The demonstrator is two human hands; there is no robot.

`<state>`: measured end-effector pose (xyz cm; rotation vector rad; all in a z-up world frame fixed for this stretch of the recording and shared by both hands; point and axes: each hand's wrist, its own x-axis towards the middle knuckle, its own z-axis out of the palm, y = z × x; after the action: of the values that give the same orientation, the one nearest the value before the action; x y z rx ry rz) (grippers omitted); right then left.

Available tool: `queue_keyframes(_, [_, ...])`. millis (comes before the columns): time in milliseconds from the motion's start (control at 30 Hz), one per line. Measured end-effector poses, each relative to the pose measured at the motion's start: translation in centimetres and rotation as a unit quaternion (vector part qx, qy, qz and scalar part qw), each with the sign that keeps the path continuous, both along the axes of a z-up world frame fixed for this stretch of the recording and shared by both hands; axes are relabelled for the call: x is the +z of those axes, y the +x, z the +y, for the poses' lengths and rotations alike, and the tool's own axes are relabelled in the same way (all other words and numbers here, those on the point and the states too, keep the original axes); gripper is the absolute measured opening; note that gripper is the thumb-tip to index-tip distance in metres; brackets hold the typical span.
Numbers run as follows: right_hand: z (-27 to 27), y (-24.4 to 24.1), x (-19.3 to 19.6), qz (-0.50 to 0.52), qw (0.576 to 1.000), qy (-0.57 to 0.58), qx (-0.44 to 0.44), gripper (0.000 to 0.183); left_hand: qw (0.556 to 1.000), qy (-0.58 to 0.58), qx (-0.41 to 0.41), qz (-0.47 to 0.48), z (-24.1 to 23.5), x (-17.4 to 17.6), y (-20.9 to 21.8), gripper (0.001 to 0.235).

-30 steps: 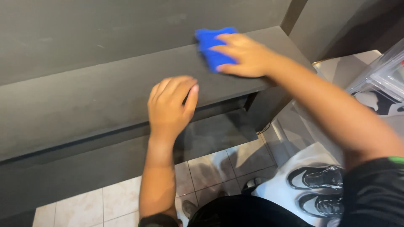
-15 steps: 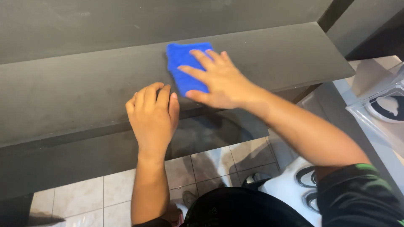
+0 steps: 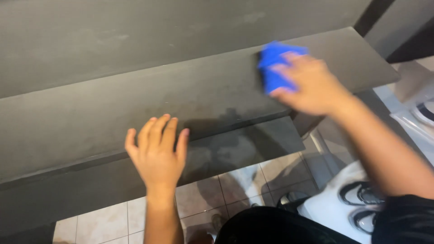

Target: Clean a shelf and a shoebox using a blue microfiber cloth.

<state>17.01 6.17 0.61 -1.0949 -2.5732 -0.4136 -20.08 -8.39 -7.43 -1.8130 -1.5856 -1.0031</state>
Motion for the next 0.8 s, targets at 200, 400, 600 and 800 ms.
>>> queue_keyframes(200, [-3.8, -20.0, -1.9, 0.011, 0.994, 0.011, 0.108, 0.067, 0.997, 0.029, 0.007, -0.073, 0.8, -0.8, 0.8, 0.032])
queue_keyframes(400, [-2.8, -15.7, 0.9, 0.071, 0.980, -0.076, 0.171, 0.054, 0.996, 0.043, -0.035, -0.068, 0.7, -2.0, -0.3, 0.032])
queue_keyframes(600, [5.7, 3.2, 0.3, -0.007, 0.932, -0.224, -0.286, 0.079, 0.996, -0.050, -0.070, -0.014, -0.1, -1.5, -2.2, 0.055])
queue_keyframes(800, [7.6, -4.0, -3.2, -0.031, 0.998, -0.043, 0.020, 0.065, 0.997, 0.006, -0.061, 0.038, 0.2, -2.1, -2.2, 0.056])
